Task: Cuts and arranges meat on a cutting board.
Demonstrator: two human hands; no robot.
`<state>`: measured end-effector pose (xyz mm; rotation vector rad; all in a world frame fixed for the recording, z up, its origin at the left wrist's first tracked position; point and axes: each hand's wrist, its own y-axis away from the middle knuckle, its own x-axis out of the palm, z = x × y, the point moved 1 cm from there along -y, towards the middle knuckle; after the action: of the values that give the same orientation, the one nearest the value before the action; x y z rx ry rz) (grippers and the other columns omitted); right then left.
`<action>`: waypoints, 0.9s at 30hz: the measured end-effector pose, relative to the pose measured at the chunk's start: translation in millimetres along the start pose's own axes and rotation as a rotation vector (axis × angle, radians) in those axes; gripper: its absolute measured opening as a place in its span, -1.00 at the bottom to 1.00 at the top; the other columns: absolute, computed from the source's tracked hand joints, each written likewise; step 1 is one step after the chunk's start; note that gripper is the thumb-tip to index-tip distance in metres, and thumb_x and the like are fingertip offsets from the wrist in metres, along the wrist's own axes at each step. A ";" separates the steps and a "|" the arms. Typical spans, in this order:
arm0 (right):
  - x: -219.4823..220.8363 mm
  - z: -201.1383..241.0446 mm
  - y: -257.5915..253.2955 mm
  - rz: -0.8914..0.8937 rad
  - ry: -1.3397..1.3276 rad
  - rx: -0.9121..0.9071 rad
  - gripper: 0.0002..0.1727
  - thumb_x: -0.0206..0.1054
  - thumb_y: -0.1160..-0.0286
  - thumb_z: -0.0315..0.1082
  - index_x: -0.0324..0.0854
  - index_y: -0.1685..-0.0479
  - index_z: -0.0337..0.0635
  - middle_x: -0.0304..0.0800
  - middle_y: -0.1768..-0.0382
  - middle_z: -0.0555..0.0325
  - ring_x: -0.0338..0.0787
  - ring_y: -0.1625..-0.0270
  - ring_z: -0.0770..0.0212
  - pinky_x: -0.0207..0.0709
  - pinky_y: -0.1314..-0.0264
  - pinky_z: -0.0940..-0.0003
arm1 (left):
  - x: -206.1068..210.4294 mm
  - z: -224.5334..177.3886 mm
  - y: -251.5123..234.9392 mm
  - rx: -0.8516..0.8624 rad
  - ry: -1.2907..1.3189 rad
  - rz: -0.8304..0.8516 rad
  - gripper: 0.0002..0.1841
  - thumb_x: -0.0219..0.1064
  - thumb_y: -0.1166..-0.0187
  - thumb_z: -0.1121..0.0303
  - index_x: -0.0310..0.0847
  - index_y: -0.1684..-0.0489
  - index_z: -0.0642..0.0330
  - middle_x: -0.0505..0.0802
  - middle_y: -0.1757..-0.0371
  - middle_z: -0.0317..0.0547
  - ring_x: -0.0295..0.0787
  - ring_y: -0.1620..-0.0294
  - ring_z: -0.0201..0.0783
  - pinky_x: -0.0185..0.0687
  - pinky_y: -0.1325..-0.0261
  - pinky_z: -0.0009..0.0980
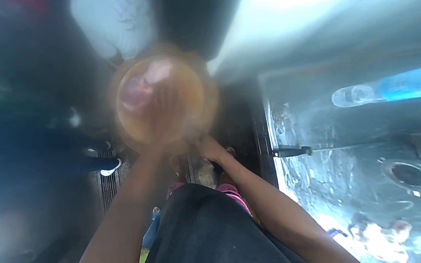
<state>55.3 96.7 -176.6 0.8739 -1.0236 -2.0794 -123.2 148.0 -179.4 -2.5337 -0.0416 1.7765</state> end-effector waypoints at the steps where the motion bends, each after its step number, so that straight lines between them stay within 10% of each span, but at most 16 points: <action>1: 1.4 -8.0 5.8 0.013 0.007 0.009 -0.27 -0.11 -0.81 0.31 0.58 0.09 -0.26 0.57 0.48 0.07 0.62 0.58 0.19 0.62 0.40 0.20 | -17.4 -8.8 -4.6 -0.062 -0.119 0.288 -0.25 -0.47 -0.82 -0.26 -0.48 -0.98 -0.24 -0.51 -0.94 0.00 -0.78 -0.92 0.23 -0.82 -0.76 0.46; 14: 17.5 32.4 -11.6 0.055 0.087 0.008 -0.23 -0.13 -0.79 0.35 0.58 0.22 -0.25 0.57 0.51 0.08 0.63 0.58 0.19 0.61 0.41 0.20 | -38.6 -12.9 -13.8 -0.138 -0.186 0.458 -0.26 -0.31 -0.81 -0.25 -0.42 -0.98 -0.34 -0.53 -0.94 -0.06 -0.78 -0.92 0.24 -0.69 -0.77 0.44; 18: 22.5 24.3 -12.6 0.052 0.072 0.003 -0.25 -0.12 -0.77 0.37 0.56 0.18 -0.20 0.54 0.54 0.11 0.61 0.62 0.22 0.60 0.46 0.24 | 29.3 24.4 -4.5 -0.030 -0.222 0.069 -0.25 -0.31 -0.76 -0.30 -0.21 -0.98 -0.33 -0.36 -0.98 -0.15 -0.68 -0.95 0.15 -0.69 -0.80 0.47; 27: 51.3 -53.3 50.8 0.061 0.076 0.039 -0.20 -0.10 -0.73 0.41 0.61 0.28 -0.22 0.59 0.55 0.06 0.66 0.55 0.13 0.63 0.37 0.09 | 28.6 35.8 -1.5 -0.104 -0.069 0.010 -0.26 -0.26 -0.81 -0.21 -0.20 -0.98 -0.20 -0.27 -0.98 -0.11 -0.52 -0.97 0.07 -0.49 -0.88 0.29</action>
<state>81.2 10.9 -173.3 0.9222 -1.0408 -1.9665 -147.1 151.7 -218.4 -2.5453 -0.1268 1.9133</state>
